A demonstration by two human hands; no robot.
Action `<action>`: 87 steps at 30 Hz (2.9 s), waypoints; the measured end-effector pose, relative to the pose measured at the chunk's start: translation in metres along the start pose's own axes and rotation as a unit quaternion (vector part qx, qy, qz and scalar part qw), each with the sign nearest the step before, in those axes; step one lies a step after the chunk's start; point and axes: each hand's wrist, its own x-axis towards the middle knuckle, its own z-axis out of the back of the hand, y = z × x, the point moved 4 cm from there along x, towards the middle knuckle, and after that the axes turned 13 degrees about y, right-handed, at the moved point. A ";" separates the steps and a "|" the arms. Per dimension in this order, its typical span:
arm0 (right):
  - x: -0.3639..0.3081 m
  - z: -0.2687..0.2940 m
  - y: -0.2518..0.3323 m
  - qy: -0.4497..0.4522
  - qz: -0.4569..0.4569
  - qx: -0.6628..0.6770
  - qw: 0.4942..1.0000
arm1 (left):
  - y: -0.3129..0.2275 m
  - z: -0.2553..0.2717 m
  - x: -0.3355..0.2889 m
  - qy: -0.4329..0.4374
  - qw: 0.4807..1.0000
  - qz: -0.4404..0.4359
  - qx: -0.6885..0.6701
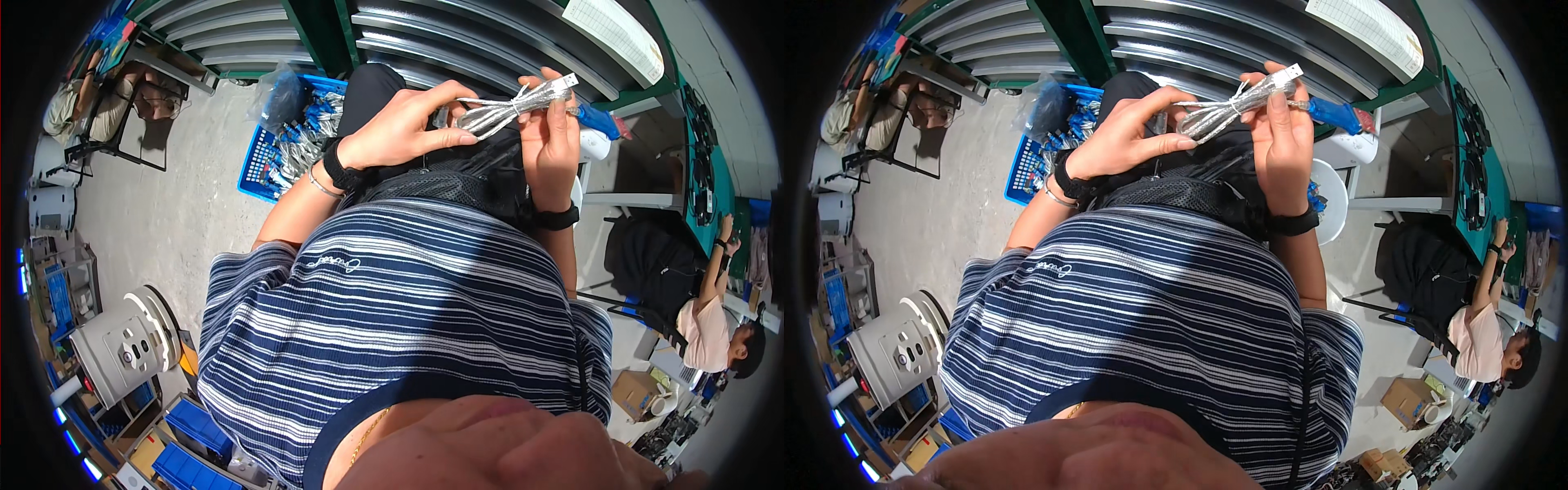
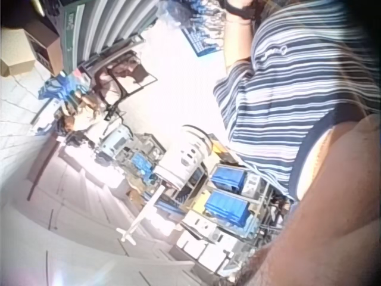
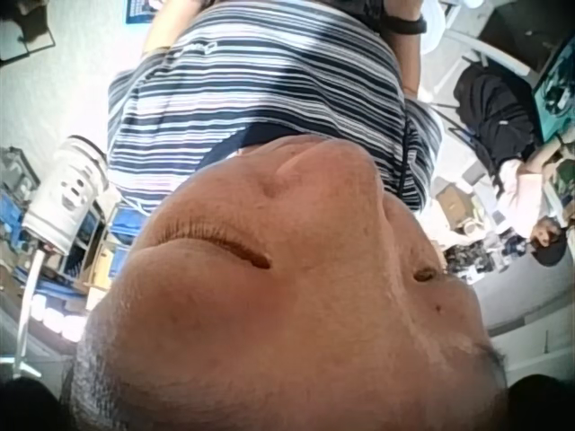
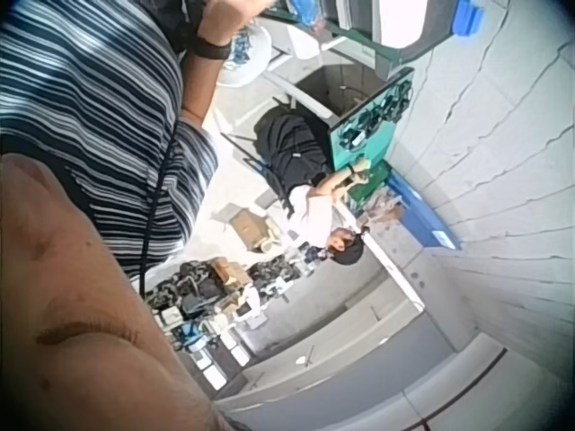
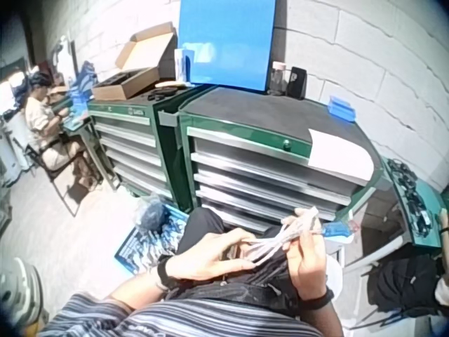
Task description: Bundling and organizing various cables and electronic components at a workshop bench.
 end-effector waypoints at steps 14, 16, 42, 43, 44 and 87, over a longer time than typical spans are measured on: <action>-0.005 -0.008 0.004 0.002 -0.039 -0.073 0.997 | -0.008 0.007 -0.003 -0.134 0.982 -0.076 0.111; -0.006 -0.007 0.003 0.002 -0.040 -0.080 0.996 | -0.009 0.006 -0.003 -0.136 0.979 -0.083 0.127; -0.013 -0.011 0.000 0.035 -0.037 0.030 0.998 | -0.016 -0.004 -0.004 -0.016 0.982 -0.109 0.150; -0.013 -0.011 -0.001 0.036 -0.037 0.029 0.998 | -0.016 -0.003 -0.004 -0.016 0.982 -0.110 0.150; -0.013 -0.010 -0.001 0.037 -0.039 0.026 0.998 | -0.017 -0.003 -0.004 -0.012 0.983 -0.119 0.138; -0.014 -0.023 0.001 0.073 -0.064 0.054 0.994 | 0.004 0.001 -0.004 0.041 0.988 -0.009 -0.149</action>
